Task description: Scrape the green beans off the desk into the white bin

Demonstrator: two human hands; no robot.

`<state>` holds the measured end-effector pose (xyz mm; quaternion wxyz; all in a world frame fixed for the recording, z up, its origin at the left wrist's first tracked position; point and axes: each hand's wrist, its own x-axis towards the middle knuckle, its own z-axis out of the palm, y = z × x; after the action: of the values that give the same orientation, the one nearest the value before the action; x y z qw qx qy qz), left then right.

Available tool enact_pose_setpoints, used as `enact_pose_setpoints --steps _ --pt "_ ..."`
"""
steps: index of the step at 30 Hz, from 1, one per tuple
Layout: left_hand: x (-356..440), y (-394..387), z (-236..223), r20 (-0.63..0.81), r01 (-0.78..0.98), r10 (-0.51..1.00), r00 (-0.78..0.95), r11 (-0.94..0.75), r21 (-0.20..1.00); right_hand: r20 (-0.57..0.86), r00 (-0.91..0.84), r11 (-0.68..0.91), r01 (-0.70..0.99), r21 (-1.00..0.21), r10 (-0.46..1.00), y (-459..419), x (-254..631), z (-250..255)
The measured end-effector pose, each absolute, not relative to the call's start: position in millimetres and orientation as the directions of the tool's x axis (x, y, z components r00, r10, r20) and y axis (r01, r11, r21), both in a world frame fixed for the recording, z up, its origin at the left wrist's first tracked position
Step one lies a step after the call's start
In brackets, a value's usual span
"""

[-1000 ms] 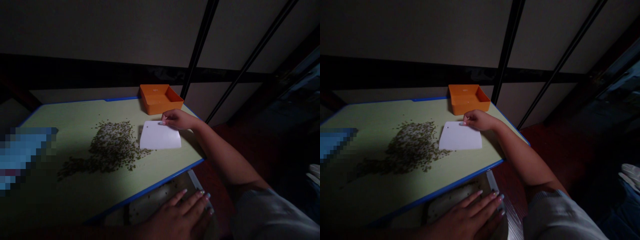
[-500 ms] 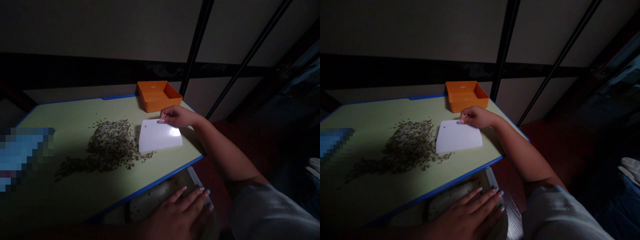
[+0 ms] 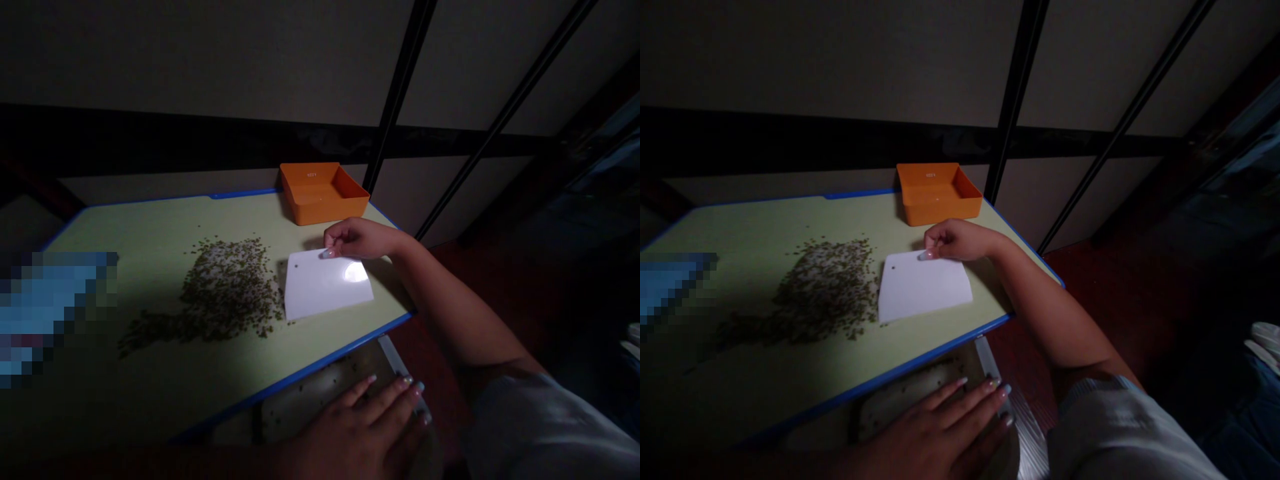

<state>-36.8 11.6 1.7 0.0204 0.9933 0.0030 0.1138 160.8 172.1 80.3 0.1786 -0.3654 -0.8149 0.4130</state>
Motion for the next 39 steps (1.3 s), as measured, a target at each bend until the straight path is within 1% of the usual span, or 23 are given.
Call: enact_pose_setpoints --steps 5,10,13,15,17,23,30,35,39 --pt "-36.6 9.0 -3.4 0.256 0.015 0.020 0.966 -1.000 0.020 0.058 -0.544 0.385 0.509 -0.770 0.837 173.0 161.3 78.2" --pt "-36.7 6.6 -4.0 0.302 0.067 0.063 0.951 -0.998 -0.002 0.133 -0.471 0.388 0.501 -0.774 0.872 174.8 167.5 80.4" --pt "-36.2 6.0 -1.5 0.361 0.102 0.088 0.928 -0.995 -0.019 0.212 -0.403 0.416 0.531 -0.738 0.890 177.8 174.1 82.8" --pt "-35.8 5.8 0.6 0.384 0.117 0.102 0.918 -0.993 -0.016 0.215 -0.370 0.405 0.579 -0.707 0.904 179.5 178.7 84.6" --pt "-35.4 5.7 2.2 0.376 0.108 0.094 0.922 -0.994 -0.017 0.186 -0.372 0.389 0.601 -0.699 0.909 179.7 181.9 86.2" --pt "-34.2 4.8 0.0 0.381 0.105 0.080 0.921 -0.993 -0.045 0.068 -0.499 0.367 0.531 -0.763 0.864 173.7 178.3 86.6" --pt "-34.6 4.5 -0.6 0.413 0.113 0.082 0.907 -0.992 -0.049 0.116 -0.488 0.411 0.558 -0.721 0.865 175.2 171.3 79.9" --pt "-35.0 5.0 -0.5 0.375 0.107 0.078 0.924 -0.993 -0.058 0.146 -0.471 0.432 0.586 -0.685 0.870 178.0 175.4 80.5" --pt "-35.3 5.0 -0.9 0.353 0.092 0.076 0.933 -0.995 -0.029 0.139 -0.461 0.427 0.611 -0.667 0.877 178.9 176.4 80.9"
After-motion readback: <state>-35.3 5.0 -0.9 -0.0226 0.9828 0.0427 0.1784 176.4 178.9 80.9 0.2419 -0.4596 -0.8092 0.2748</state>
